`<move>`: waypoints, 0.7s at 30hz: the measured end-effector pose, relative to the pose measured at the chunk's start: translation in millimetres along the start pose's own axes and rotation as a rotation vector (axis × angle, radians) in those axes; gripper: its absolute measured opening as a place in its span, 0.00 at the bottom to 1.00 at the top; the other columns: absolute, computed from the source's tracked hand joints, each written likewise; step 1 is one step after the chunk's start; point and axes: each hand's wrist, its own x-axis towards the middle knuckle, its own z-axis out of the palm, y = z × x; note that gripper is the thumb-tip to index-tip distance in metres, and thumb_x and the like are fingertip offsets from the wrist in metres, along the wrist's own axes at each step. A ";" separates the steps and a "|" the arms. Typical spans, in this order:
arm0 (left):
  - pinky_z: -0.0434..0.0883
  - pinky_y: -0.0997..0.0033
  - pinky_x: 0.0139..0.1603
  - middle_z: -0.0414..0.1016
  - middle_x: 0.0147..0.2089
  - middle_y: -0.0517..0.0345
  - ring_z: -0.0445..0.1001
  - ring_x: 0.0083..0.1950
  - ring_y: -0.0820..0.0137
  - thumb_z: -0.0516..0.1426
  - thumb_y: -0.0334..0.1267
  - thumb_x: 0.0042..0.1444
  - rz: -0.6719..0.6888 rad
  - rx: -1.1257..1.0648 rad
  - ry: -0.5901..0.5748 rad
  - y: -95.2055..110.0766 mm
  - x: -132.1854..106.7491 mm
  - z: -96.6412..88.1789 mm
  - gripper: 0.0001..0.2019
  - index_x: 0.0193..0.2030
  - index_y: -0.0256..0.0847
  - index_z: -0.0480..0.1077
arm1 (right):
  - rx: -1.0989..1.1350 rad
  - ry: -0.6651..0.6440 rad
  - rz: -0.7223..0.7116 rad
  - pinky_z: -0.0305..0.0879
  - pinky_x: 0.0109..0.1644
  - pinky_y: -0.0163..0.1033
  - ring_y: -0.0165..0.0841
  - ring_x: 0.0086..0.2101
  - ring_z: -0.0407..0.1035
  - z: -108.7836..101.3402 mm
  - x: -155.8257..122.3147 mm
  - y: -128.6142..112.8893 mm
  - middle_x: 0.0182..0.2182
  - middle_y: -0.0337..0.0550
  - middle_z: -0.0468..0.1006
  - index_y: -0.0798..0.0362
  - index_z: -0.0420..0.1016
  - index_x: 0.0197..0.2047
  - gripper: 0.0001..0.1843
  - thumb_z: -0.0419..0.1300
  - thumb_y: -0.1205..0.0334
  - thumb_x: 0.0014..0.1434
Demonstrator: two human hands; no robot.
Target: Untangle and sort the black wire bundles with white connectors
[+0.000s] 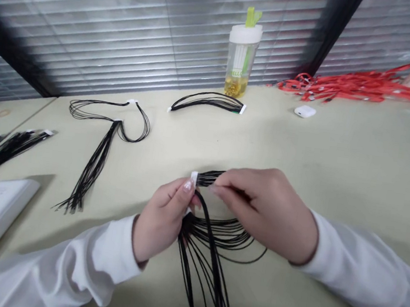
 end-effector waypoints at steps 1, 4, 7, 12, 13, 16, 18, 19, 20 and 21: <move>0.56 0.79 0.17 0.58 0.21 0.63 0.56 0.19 0.80 0.51 0.51 0.55 -0.053 -0.061 0.038 2.2 0.6 0.5 0.19 0.24 0.37 0.60 | 0.000 0.019 0.030 0.54 0.29 0.28 0.20 0.23 0.59 -4.9 2.2 0.8 0.22 0.34 0.70 0.55 0.71 0.29 0.08 0.53 0.66 0.57; 0.55 0.81 0.15 0.57 0.20 0.66 0.55 0.17 0.82 0.56 0.49 0.51 -0.222 -0.319 0.154 8.7 3.1 -0.7 0.17 0.26 0.37 0.58 | 0.063 0.072 0.176 0.55 0.26 0.28 0.22 0.21 0.59 -23.9 7.7 5.2 0.18 0.35 0.67 0.56 0.69 0.27 0.11 0.52 0.60 0.58; 0.53 0.83 0.15 0.53 0.18 0.68 0.52 0.15 0.83 0.54 0.43 0.54 -0.341 -0.618 0.132 12.3 7.1 -5.9 0.11 0.29 0.39 0.57 | 0.237 -0.196 0.347 0.57 0.20 0.28 0.23 0.17 0.59 -43.5 8.0 12.9 0.15 0.36 0.65 0.56 0.65 0.22 0.16 0.51 0.56 0.57; 0.46 0.82 0.13 0.46 0.14 0.69 0.45 0.12 0.82 0.47 0.41 0.59 -0.390 -0.743 0.044 15.3 12.4 -11.2 0.10 0.29 0.41 0.54 | 0.347 -0.891 0.398 0.57 0.17 0.26 0.23 0.15 0.61 -37.5 -2.2 17.4 0.17 0.39 0.68 0.58 0.68 0.24 0.14 0.49 0.62 0.56; 0.44 0.82 0.13 0.45 0.14 0.69 0.45 0.12 0.81 0.46 0.41 0.60 -0.399 -0.738 0.043 16.1 12.8 -11.1 0.10 0.29 0.41 0.53 | 0.387 -0.901 0.369 0.57 0.18 0.25 0.22 0.16 0.62 -28.3 -4.3 14.1 0.18 0.40 0.69 0.58 0.68 0.25 0.13 0.48 0.62 0.56; 0.44 0.83 0.13 0.45 0.13 0.68 0.45 0.12 0.81 0.44 0.42 0.60 -0.414 -0.713 0.049 18.0 12.8 -9.5 0.11 0.28 0.41 0.52 | 0.620 -0.681 0.372 0.60 0.21 0.26 0.21 0.18 0.62 4.2 -7.9 -2.4 0.21 0.39 0.69 0.58 0.67 0.29 0.12 0.48 0.61 0.58; 0.47 0.83 0.14 0.48 0.15 0.68 0.49 0.13 0.81 0.44 0.42 0.61 -0.408 -0.684 0.068 18.4 12.2 -8.3 0.11 0.29 0.41 0.53 | 0.716 -0.482 0.366 0.60 0.22 0.25 0.20 0.19 0.60 21.5 -8.6 -14.0 0.21 0.37 0.66 0.58 0.65 0.28 0.14 0.47 0.58 0.59; 0.49 0.83 0.14 0.49 0.16 0.67 0.50 0.14 0.81 0.44 0.42 0.60 -0.405 -0.667 0.080 18.5 11.7 -7.8 0.11 0.29 0.40 0.54 | 0.729 -0.410 0.343 0.59 0.22 0.26 0.20 0.20 0.59 27.4 -8.7 -18.8 0.20 0.37 0.64 0.58 0.64 0.27 0.15 0.48 0.56 0.59; 0.50 0.84 0.15 0.51 0.17 0.67 0.52 0.15 0.81 0.45 0.42 0.60 -0.400 -0.651 0.090 18.6 11.2 -7.2 0.11 0.29 0.40 0.54 | 0.725 -0.364 0.315 0.58 0.23 0.26 0.21 0.21 0.58 31.5 -8.8 -22.5 0.20 0.36 0.63 0.58 0.63 0.27 0.15 0.49 0.55 0.58; 0.51 0.83 0.16 0.52 0.17 0.67 0.53 0.16 0.81 0.45 0.42 0.60 -0.398 -0.639 0.095 18.7 10.6 -6.5 0.11 0.29 0.40 0.54 | 0.709 -0.337 0.294 0.57 0.24 0.27 0.21 0.22 0.57 34.1 -8.9 -25.2 0.21 0.36 0.63 0.57 0.63 0.27 0.16 0.51 0.53 0.57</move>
